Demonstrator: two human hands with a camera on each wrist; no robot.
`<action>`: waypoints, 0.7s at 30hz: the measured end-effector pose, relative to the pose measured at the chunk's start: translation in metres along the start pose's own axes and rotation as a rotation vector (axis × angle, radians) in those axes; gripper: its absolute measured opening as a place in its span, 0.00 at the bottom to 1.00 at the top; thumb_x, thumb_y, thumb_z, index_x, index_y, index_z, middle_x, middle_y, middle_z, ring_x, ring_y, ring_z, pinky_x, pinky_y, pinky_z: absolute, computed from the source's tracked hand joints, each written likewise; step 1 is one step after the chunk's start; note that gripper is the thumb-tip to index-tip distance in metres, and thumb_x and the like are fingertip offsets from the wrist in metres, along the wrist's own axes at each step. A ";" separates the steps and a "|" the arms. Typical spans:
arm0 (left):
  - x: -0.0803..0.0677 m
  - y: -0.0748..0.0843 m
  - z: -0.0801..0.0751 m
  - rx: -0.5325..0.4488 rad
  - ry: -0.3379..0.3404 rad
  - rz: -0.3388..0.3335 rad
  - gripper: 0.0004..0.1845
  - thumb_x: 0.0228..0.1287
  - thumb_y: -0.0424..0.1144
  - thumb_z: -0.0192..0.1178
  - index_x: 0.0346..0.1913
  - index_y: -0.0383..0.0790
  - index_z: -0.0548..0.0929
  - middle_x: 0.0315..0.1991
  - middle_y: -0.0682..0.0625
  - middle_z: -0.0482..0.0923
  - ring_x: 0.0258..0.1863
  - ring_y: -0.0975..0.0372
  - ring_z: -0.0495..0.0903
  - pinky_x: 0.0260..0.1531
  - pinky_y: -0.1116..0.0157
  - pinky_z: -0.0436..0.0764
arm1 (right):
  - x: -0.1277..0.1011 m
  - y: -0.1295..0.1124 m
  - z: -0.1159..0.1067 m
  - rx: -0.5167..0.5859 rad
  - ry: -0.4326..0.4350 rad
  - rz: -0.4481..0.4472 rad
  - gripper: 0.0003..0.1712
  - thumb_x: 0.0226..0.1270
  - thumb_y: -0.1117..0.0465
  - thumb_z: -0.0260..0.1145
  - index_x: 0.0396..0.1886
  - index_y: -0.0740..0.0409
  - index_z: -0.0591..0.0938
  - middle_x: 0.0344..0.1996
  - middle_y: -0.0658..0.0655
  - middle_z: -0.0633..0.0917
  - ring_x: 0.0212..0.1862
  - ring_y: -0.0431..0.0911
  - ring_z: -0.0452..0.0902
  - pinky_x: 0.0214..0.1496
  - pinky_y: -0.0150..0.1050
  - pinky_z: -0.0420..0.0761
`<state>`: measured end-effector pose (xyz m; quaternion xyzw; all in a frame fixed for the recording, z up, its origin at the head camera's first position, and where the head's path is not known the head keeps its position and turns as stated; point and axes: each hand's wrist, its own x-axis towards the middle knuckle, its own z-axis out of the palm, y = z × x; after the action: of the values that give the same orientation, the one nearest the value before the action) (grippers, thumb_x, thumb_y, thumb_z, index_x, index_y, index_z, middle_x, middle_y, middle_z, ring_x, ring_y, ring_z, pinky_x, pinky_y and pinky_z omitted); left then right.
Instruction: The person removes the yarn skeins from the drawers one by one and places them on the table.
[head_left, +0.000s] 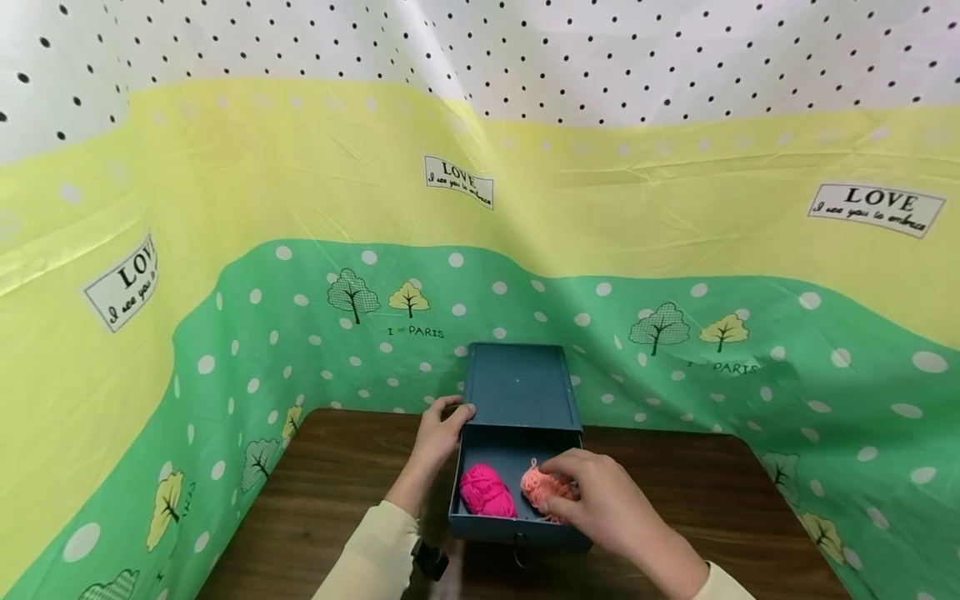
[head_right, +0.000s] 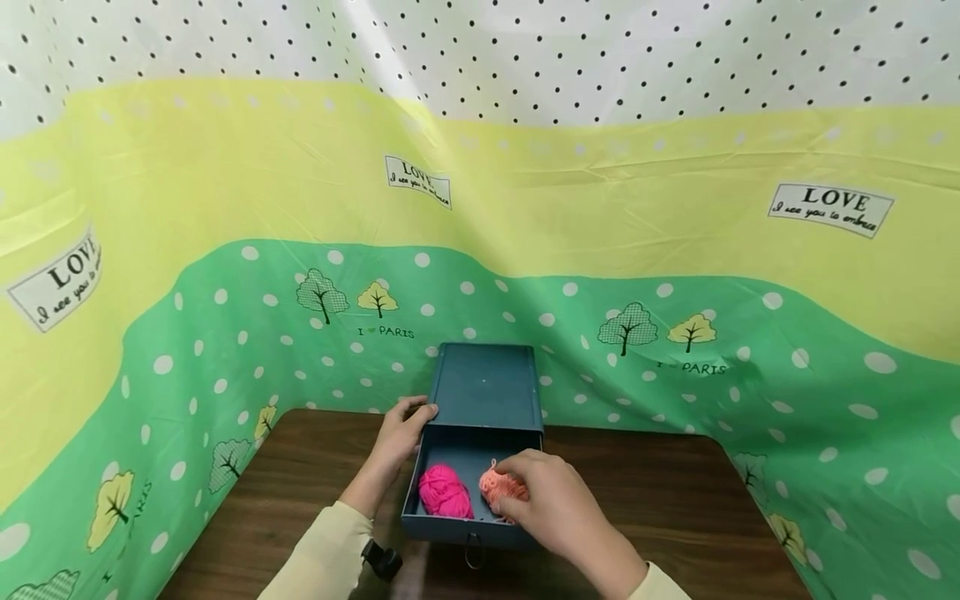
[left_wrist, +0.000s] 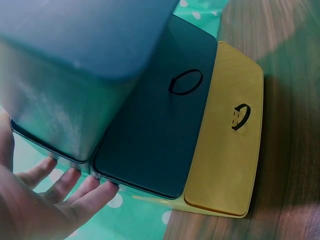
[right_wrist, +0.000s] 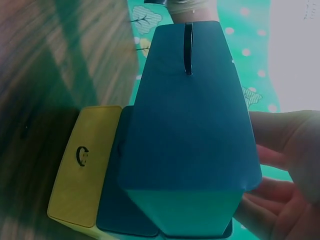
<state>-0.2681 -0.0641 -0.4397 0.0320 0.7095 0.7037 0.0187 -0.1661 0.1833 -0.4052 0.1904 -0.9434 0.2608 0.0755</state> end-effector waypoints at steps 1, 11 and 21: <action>0.000 0.000 0.000 -0.002 0.001 0.001 0.27 0.73 0.41 0.61 0.67 0.29 0.74 0.58 0.32 0.76 0.43 0.55 0.82 0.43 0.55 0.86 | 0.001 -0.001 0.000 -0.012 -0.012 -0.002 0.14 0.59 0.53 0.79 0.45 0.48 0.91 0.41 0.43 0.87 0.38 0.36 0.82 0.37 0.33 0.82; 0.000 -0.002 -0.001 -0.002 0.003 -0.010 0.27 0.73 0.41 0.61 0.68 0.29 0.74 0.60 0.32 0.75 0.47 0.51 0.83 0.46 0.53 0.86 | 0.011 -0.002 0.004 -0.059 -0.081 -0.067 0.13 0.55 0.55 0.81 0.41 0.49 0.92 0.38 0.45 0.88 0.37 0.37 0.79 0.35 0.35 0.79; 0.001 -0.001 0.000 -0.017 -0.007 -0.017 0.27 0.73 0.41 0.61 0.68 0.29 0.73 0.59 0.32 0.75 0.47 0.50 0.84 0.45 0.54 0.86 | 0.020 -0.001 0.009 -0.142 -0.179 -0.123 0.14 0.55 0.55 0.82 0.42 0.50 0.93 0.38 0.47 0.91 0.40 0.42 0.84 0.40 0.42 0.85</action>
<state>-0.2690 -0.0641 -0.4409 0.0284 0.7038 0.7093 0.0276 -0.1841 0.1714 -0.4078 0.2647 -0.9490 0.1703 0.0203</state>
